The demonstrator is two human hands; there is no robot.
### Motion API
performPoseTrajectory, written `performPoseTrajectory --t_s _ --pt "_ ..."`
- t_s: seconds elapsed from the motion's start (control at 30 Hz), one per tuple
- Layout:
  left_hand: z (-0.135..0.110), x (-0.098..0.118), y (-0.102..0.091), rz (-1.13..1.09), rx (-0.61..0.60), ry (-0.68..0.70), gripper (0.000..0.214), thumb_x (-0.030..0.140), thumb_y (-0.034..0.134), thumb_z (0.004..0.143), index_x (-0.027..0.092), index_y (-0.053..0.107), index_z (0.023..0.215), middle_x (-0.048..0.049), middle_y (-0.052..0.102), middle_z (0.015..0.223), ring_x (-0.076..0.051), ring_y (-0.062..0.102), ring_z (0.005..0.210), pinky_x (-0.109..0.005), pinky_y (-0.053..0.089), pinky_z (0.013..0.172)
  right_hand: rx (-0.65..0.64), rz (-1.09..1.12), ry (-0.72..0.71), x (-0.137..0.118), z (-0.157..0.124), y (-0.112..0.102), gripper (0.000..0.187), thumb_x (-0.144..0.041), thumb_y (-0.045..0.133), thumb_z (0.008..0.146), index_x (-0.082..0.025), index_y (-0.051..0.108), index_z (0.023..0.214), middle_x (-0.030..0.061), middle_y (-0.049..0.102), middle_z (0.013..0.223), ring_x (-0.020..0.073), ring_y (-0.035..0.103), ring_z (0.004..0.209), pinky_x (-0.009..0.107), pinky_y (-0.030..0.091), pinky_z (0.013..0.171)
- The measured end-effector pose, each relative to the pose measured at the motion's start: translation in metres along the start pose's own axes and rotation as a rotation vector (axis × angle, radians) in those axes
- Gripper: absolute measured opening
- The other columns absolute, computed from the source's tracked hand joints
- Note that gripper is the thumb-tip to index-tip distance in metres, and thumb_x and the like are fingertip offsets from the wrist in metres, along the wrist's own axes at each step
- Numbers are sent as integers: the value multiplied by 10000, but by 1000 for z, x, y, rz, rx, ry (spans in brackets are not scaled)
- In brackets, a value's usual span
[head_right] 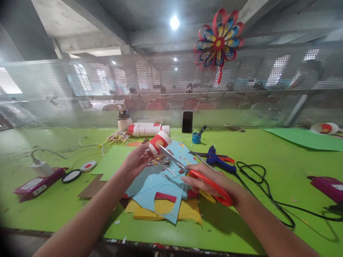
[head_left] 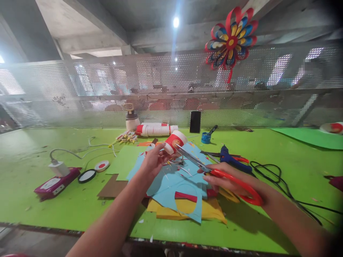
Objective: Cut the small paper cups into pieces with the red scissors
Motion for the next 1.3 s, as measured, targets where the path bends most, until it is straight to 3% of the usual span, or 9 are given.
performPoseTrajectory --t_s 0.1,0.23,0.43,0.63,0.77,0.97,1.17,1.3 --pt "2 2 -5 -27 37 1 48 130 600 811 92 612 838 -117 712 770 -189 698 673 -292 612 629 -48 22 7 -6 -2 -2 333 -479 510 950 -191 643 849 8 655 672 157 613 637 265 478 606" --pt "0 3 -6 -58 63 5 38 128 595 812 101 596 838 -119 713 797 -200 707 679 -300 616 630 22 43 64 -12 -3 -14 401 -501 523 935 -157 637 1104 12 671 690 173 651 687 265 489 653" --pt "-1 1 -3 -59 40 -10 70 129 604 801 97 605 862 -118 713 787 -201 708 667 -304 617 633 -37 25 -15 -13 -1 -5 366 -491 487 962 -171 644 879 21 647 721 158 612 696 269 467 663" --pt "-1 -1 1 -45 1 -26 124 169 621 813 88 621 907 -131 721 841 -221 717 701 -308 617 623 -38 0 -21 -9 0 0 344 -475 506 955 -185 660 1056 1 639 666 156 578 653 263 435 613" --pt "-3 -1 2 -51 5 -21 85 155 611 818 94 629 875 -117 720 828 -198 706 691 -309 622 630 -31 22 21 -5 0 -1 383 -496 508 948 -183 646 1121 16 665 713 177 621 701 283 477 668" --pt "-6 0 6 -61 0 -27 75 146 589 839 88 634 855 -119 720 821 -200 708 691 -314 626 636 -32 9 29 -10 -2 -1 388 -512 495 945 -177 668 1037 25 662 736 185 635 720 300 506 712" --pt "-10 0 12 -84 -37 -43 104 151 561 861 77 628 891 -129 725 853 -223 722 701 -317 625 653 115 10 23 -16 -8 -11 372 -534 519 913 -209 699 921 37 680 747 210 659 776 293 535 669" --pt "-16 2 22 -101 -90 -55 164 194 575 867 73 634 961 -146 728 878 -243 735 733 -290 615 631 120 89 33 -17 -8 -12 353 -510 517 938 -208 686 1004 21 678 749 187 652 757 277 539 669"
Point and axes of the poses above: each hand's wrist, its own z-axis towards the middle knuckle, its own y-axis out of the palm, x = y × z, the point moved 9 cm from there along z, towards the middle knuckle
